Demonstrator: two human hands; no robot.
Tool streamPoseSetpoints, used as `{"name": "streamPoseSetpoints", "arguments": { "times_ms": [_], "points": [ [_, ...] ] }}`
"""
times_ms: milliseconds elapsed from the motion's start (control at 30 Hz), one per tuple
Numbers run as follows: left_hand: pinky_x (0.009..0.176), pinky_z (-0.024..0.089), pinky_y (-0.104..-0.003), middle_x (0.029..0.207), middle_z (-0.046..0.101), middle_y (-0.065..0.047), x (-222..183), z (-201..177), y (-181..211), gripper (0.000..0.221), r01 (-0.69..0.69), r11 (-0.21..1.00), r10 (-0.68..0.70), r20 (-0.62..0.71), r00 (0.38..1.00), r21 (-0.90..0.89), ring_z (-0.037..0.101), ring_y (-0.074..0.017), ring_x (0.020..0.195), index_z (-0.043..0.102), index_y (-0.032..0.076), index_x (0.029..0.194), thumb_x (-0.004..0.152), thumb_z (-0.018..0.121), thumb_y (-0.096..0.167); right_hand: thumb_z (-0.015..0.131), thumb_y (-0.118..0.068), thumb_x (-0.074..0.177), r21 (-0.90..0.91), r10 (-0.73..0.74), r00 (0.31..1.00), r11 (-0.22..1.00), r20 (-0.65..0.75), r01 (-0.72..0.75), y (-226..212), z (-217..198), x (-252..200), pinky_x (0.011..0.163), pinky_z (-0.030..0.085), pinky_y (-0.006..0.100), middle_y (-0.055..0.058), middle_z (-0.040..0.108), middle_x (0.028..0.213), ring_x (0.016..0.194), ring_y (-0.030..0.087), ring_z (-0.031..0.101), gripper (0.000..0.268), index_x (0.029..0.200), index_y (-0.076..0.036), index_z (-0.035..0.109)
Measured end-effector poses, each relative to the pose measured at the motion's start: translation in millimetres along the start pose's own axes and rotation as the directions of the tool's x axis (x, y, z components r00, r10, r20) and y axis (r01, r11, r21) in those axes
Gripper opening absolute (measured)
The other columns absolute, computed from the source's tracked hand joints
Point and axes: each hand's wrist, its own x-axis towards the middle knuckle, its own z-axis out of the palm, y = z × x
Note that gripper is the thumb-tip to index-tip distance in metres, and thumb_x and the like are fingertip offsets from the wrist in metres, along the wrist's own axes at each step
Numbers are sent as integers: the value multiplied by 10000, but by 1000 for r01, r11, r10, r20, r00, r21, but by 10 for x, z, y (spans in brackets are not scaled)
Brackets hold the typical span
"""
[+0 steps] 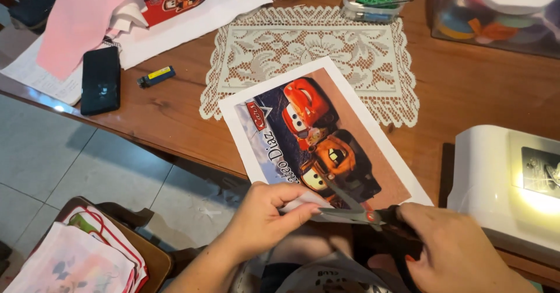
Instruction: The person is using scissors to cut out a printed graphic of characters from the movie 'Cars' from a sheet of material on a workbench.
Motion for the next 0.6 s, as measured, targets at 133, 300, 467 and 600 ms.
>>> {"name": "streamPoseSetpoints", "arguments": {
  "times_ms": [133,300,467,600],
  "points": [
    [795,558,-192,975,825,18,8,-24,35,172,-42,999,45,108,993,-30,731,-28,886,802,142,1020,941,675,228,637,-242,564,16,-180,983,983,-24,181,-151,-103,50,606,549,417,-64,789,793,740,279,735,284,846,-274,628],
    [758,577,-198,963,833,9,-3,7,-33,200,2,1000,2,135,991,-23,752,-35,868,802,136,999,908,715,292,636,-271,611,-9,-222,974,975,-36,222,-229,-134,73,559,508,434,-52,727,717,698,287,700,174,776,-260,580],
    [695,578,-196,884,826,10,-17,18,13,195,31,997,-22,136,990,-64,696,6,823,803,116,968,908,732,287,633,-270,600,-12,-237,971,972,-38,236,-237,-128,73,551,508,437,-59,738,705,670,290,697,191,787,-271,595],
    [713,577,-204,921,830,7,-14,32,-15,214,31,999,-26,132,991,-41,722,-15,839,802,128,991,910,718,307,647,-283,558,-45,-229,973,973,-29,228,-188,-86,71,544,488,438,-52,707,659,644,296,665,218,753,-261,552]
  ]
}}
